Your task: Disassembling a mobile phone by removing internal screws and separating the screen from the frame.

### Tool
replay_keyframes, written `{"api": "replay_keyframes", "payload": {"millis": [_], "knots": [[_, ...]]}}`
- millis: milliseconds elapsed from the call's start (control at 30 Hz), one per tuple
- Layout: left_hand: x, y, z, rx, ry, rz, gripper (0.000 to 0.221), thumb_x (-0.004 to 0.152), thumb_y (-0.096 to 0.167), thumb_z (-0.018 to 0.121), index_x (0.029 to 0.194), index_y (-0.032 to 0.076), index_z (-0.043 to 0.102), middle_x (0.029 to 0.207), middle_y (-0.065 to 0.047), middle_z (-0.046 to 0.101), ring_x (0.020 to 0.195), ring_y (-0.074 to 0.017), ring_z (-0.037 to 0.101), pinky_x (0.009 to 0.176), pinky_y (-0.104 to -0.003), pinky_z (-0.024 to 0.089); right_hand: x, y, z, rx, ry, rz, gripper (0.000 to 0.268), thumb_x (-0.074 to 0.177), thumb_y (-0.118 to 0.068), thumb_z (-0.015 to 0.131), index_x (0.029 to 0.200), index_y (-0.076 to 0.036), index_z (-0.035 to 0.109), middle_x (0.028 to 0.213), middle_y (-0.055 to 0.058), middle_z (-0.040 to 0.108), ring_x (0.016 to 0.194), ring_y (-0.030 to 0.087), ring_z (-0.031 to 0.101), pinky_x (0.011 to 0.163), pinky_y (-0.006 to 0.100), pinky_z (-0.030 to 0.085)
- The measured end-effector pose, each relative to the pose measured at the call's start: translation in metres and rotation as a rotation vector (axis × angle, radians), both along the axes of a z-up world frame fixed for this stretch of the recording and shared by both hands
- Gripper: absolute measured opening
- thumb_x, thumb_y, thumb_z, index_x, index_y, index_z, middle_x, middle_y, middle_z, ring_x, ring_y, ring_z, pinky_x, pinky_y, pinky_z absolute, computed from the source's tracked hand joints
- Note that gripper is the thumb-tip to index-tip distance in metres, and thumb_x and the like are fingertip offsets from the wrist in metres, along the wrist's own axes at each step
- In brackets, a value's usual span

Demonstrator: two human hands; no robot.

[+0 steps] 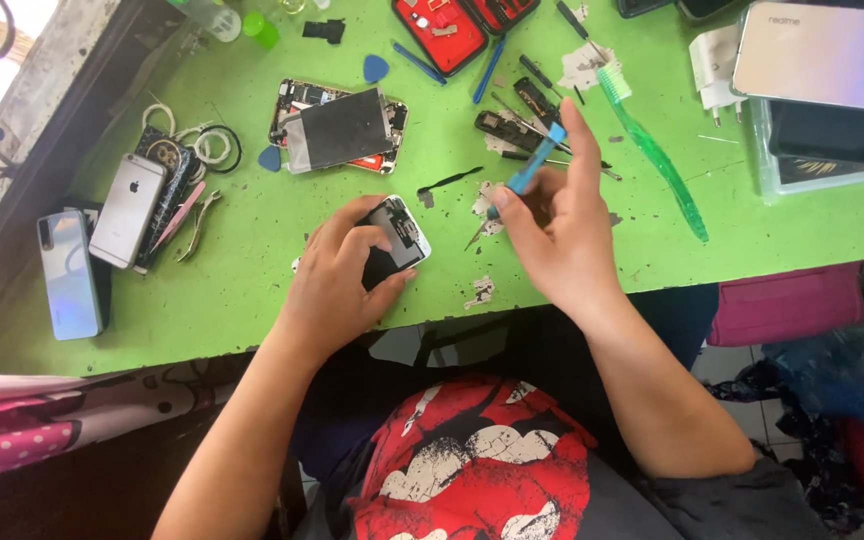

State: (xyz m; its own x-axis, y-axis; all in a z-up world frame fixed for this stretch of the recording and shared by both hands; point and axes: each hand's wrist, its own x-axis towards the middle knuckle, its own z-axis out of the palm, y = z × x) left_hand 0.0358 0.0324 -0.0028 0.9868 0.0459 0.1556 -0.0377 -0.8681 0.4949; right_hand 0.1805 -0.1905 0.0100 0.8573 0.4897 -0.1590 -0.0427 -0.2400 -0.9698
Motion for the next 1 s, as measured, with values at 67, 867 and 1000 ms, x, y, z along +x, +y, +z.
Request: {"api": "replay_keyframes", "payload": {"millis": [67, 867, 1000], "knots": [[0.002, 0.004, 0.005, 0.05, -0.011, -0.019, 0.035, 0.098, 0.04, 0.067, 0.103, 0.007, 0.056, 0.144, -0.019, 0.056, 0.133, -0.0422, 0.054, 0.106, -0.056, 0.043, 0.007, 0.006, 0.01, -0.024, 0.008, 0.022, 0.083, 0.105, -0.02, 0.067, 0.165, -0.019, 0.01, 0.079, 0.001, 0.056, 0.062, 0.011, 0.053, 0.06, 0.028, 0.044], [0.208, 0.047, 0.0, 0.517, -0.126, 0.01, 0.048, 0.097, 0.021, 0.059, 0.143, 0.01, 0.063, 0.134, -0.015, 0.061, 0.118, -0.0382, 0.052, 0.091, -0.051, 0.038, 0.007, 0.006, -0.013, -0.104, -0.316, 0.064, 0.079, 0.105, -0.02, 0.067, 0.161, -0.003, 0.015, 0.085, 0.002, 0.067, 0.062, 0.014, 0.065, 0.049, 0.028, 0.052], [0.22, 0.059, -0.024, 0.624, -0.162, 0.008, 0.047, 0.093, 0.024, 0.06, 0.138, 0.012, 0.067, 0.128, -0.009, 0.062, 0.112, -0.0358, 0.054, 0.079, -0.051, 0.043, 0.006, 0.004, -0.025, -0.115, -0.34, 0.105, 0.08, 0.104, -0.027, 0.068, 0.161, -0.01, 0.015, 0.096, 0.0, 0.072, 0.071, 0.016, 0.073, 0.049, 0.034, 0.052]]}}
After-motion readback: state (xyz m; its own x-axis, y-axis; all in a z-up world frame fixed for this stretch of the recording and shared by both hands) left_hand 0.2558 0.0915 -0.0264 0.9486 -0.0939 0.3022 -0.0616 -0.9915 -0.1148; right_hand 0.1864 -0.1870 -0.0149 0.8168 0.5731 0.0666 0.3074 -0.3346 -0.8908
